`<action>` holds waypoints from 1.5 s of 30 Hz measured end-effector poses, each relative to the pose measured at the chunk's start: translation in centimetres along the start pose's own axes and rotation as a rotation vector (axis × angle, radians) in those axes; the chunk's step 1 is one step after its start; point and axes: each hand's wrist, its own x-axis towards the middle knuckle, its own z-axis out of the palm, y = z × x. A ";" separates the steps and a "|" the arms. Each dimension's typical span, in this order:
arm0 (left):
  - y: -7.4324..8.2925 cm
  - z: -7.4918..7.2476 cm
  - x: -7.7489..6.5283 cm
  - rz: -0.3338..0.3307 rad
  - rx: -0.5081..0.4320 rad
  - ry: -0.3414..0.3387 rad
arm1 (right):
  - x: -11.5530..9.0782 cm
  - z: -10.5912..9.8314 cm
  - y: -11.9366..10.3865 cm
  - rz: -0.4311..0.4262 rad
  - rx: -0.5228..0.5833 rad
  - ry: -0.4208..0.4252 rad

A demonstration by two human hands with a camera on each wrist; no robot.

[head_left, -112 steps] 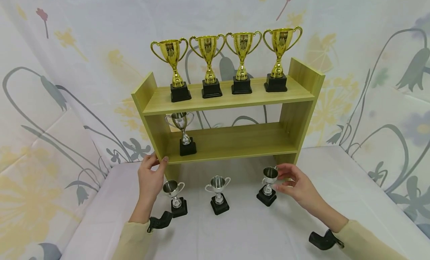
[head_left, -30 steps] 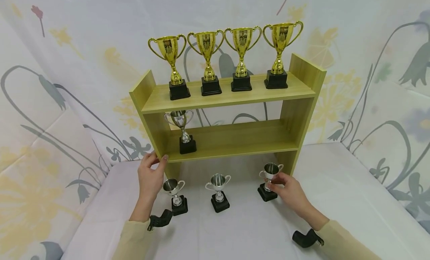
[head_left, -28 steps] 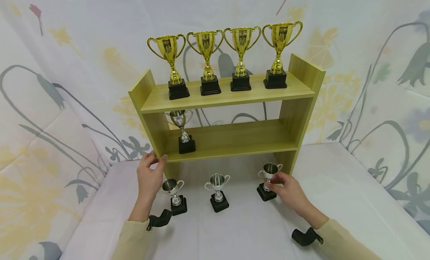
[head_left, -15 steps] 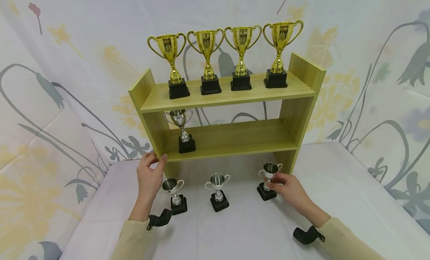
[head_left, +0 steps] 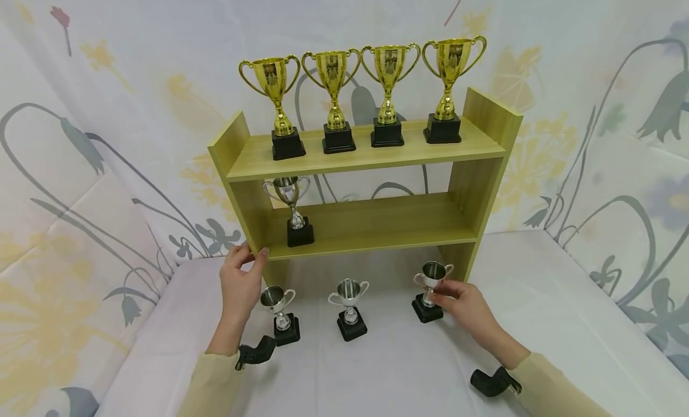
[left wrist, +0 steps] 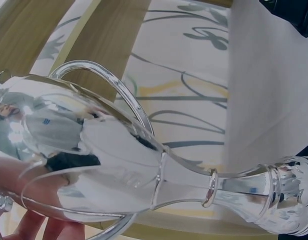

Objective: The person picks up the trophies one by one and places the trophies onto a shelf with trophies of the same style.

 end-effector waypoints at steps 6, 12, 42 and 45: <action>0.1 0.0 0.0 0.014 -0.003 0.004 | 0.0 0.0 0.0 -0.001 -0.001 0.010; 0.0 0.0 0.1 0.016 -0.006 0.007 | 0.0 0.0 0.0 0.008 0.013 0.005; -0.1 0.1 0.1 0.047 -0.026 0.024 | -0.2 -0.5 -0.9 -0.001 0.019 0.028; -0.1 0.0 0.1 0.049 -0.027 0.026 | -0.3 -0.6 -1.1 0.002 0.022 0.032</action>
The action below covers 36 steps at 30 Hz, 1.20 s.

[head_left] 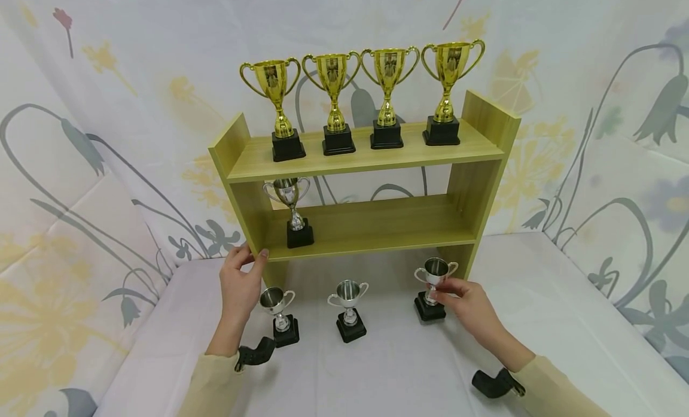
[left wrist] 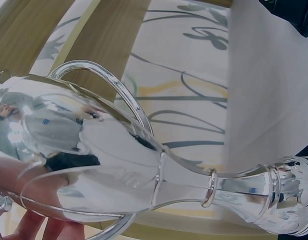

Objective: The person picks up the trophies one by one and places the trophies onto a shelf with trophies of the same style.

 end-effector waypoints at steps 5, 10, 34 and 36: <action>0.1 0.0 0.0 -0.010 -0.001 -0.011 | -0.2 -0.1 -0.3 -0.013 0.018 0.005; 0.1 0.0 -0.1 -0.016 -0.007 -0.020 | -0.3 -0.2 -0.7 -0.032 0.028 0.012; -0.2 0.1 -0.1 0.000 -0.007 -0.008 | -1.0 -0.3 -3.1 -0.121 0.091 -0.003; -0.2 0.1 -0.1 0.005 -0.003 -0.008 | -1.0 -0.3 -3.3 -0.127 0.092 0.004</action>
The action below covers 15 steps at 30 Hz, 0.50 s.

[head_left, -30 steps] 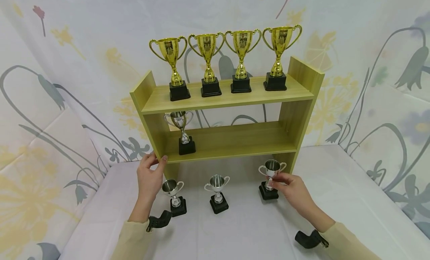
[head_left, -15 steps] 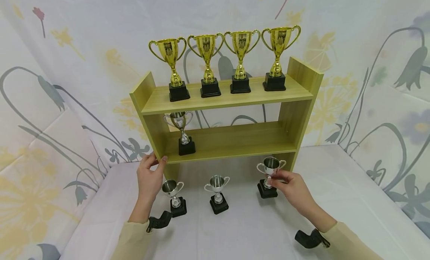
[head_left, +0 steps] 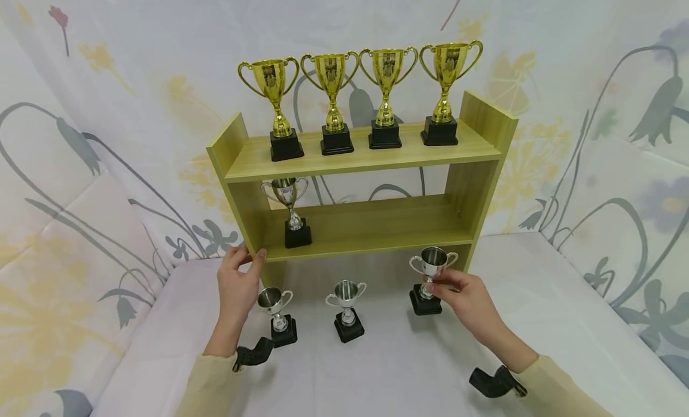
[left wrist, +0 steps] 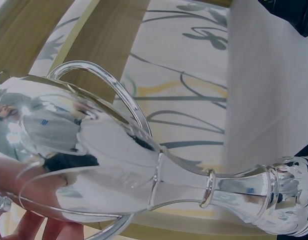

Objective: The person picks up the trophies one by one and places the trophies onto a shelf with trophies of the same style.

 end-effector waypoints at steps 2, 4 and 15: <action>0.0 0.0 0.0 0.004 0.005 -0.003 | 0.0 0.0 -0.1 -0.001 -0.006 0.003; 0.0 0.0 0.1 0.003 0.007 -0.004 | 0.0 0.0 -0.2 0.003 -0.005 0.008; 0.2 0.0 0.0 -0.010 0.014 -0.007 | 0.0 0.0 -0.7 -0.009 0.005 0.018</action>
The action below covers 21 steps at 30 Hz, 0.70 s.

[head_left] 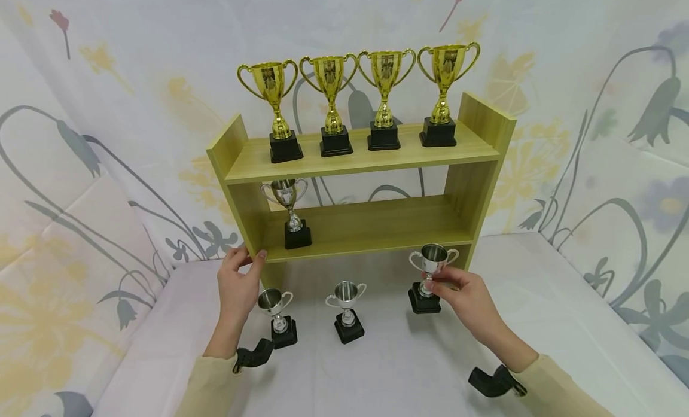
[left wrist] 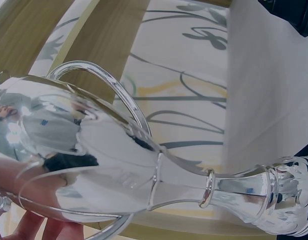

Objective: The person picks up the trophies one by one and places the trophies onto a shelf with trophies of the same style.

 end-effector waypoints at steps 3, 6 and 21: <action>0.0 0.0 0.0 -0.005 0.001 0.001 | 0.1 0.1 -0.1 -0.016 0.002 0.002; 0.0 0.0 -0.1 -0.005 0.000 -0.002 | 0.2 0.1 -0.3 -0.030 0.015 -0.004; -0.1 0.0 -0.1 -0.021 0.002 -0.005 | 0.7 0.7 -1.1 -0.032 0.021 0.024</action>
